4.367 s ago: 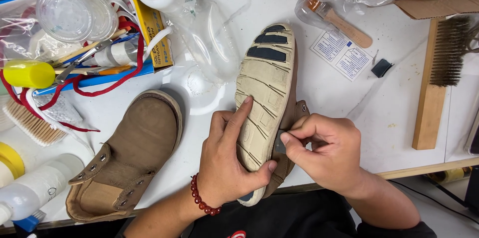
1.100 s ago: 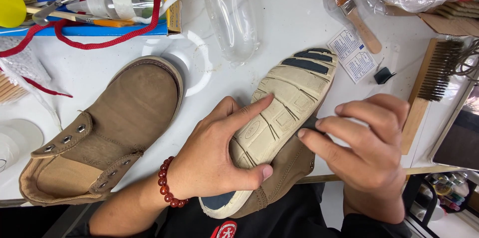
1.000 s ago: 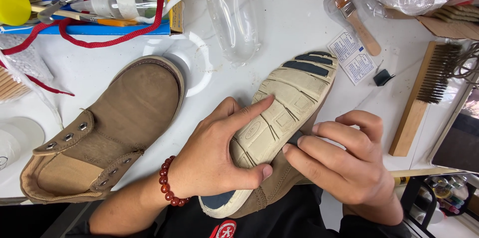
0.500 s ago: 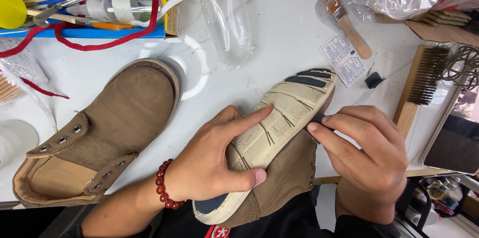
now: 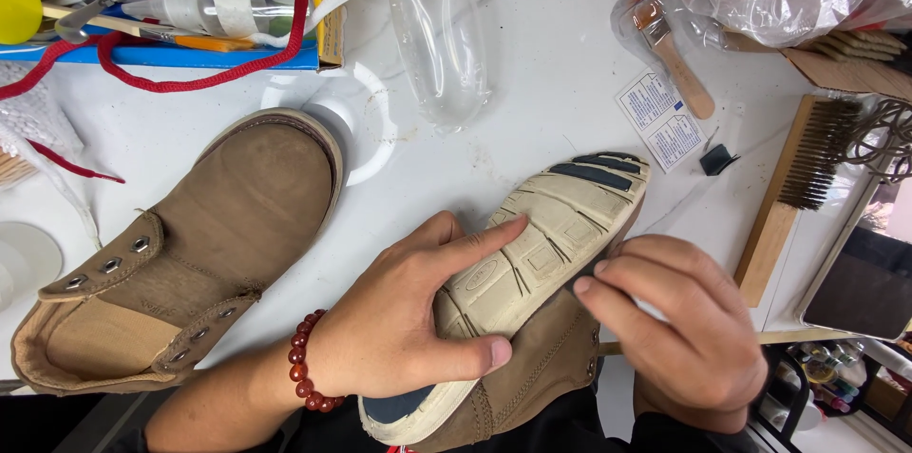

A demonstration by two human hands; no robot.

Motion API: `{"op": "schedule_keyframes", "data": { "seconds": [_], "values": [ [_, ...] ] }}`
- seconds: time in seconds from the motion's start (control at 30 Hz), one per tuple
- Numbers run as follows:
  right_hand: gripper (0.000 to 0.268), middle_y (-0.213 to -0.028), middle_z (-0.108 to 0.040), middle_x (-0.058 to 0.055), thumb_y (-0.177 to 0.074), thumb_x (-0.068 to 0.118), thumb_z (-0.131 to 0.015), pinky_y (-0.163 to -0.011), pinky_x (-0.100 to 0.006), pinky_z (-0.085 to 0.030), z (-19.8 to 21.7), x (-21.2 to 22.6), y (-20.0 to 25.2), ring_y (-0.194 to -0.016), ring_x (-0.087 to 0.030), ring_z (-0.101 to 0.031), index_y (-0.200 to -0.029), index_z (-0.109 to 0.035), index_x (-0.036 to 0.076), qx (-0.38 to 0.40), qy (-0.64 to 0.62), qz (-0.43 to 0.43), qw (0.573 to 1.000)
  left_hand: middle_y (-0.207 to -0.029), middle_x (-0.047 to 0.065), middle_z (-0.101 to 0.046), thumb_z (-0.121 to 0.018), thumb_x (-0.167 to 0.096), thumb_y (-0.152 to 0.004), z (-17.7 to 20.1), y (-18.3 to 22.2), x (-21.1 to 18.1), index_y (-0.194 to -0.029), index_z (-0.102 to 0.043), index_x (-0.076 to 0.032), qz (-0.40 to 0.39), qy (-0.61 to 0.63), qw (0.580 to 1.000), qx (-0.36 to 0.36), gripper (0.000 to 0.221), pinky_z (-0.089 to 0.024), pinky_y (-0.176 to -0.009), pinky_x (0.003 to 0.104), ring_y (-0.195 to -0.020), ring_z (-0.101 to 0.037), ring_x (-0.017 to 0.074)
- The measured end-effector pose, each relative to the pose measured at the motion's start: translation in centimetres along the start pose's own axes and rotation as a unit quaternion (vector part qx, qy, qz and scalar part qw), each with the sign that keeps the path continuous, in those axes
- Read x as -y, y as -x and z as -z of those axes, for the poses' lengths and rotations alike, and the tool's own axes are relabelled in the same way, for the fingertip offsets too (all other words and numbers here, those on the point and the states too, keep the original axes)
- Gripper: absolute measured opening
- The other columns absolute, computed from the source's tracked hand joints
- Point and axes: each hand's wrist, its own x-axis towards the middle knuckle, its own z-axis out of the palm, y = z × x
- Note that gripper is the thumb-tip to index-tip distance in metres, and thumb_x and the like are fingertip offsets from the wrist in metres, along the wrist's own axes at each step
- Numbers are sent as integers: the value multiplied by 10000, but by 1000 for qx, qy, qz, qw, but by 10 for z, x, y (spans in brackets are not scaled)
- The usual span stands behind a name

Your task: The person uses a small blade to scrape the edges of a shoe sole and the side of the shoe upper. They then turn the shoe over and continue scraping the other side of the sole and upper.

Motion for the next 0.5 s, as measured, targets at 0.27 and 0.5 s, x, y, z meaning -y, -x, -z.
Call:
{"op": "schedule_keyframes", "data": {
  "seconds": [0.27, 0.5],
  "values": [
    [195, -1003, -649, -20, -814, 182, -742, -802, -382, -484, 2, -2, -1, -957, -209, -580, -986, -762, 90, 19, 43, 71, 996, -914, 83, -507, -755, -457, -677, 0, 0, -2, -1527, -549, -78, 9, -7, 1000, -6, 954, -483, -742, 305, -808, -547, 203],
    [176, -1001, -632, 60, -847, 210, -749, -858, -358, -416, 1, 4, 7, -947, -169, -558, -1021, -768, 188, 12, 87, 83, 993, -928, 85, -505, -767, -439, -681, -2, 3, -3, -1533, -542, -94, 9, -18, 1000, -9, 945, -498, -765, 305, -816, -562, 205]
  ]
}}
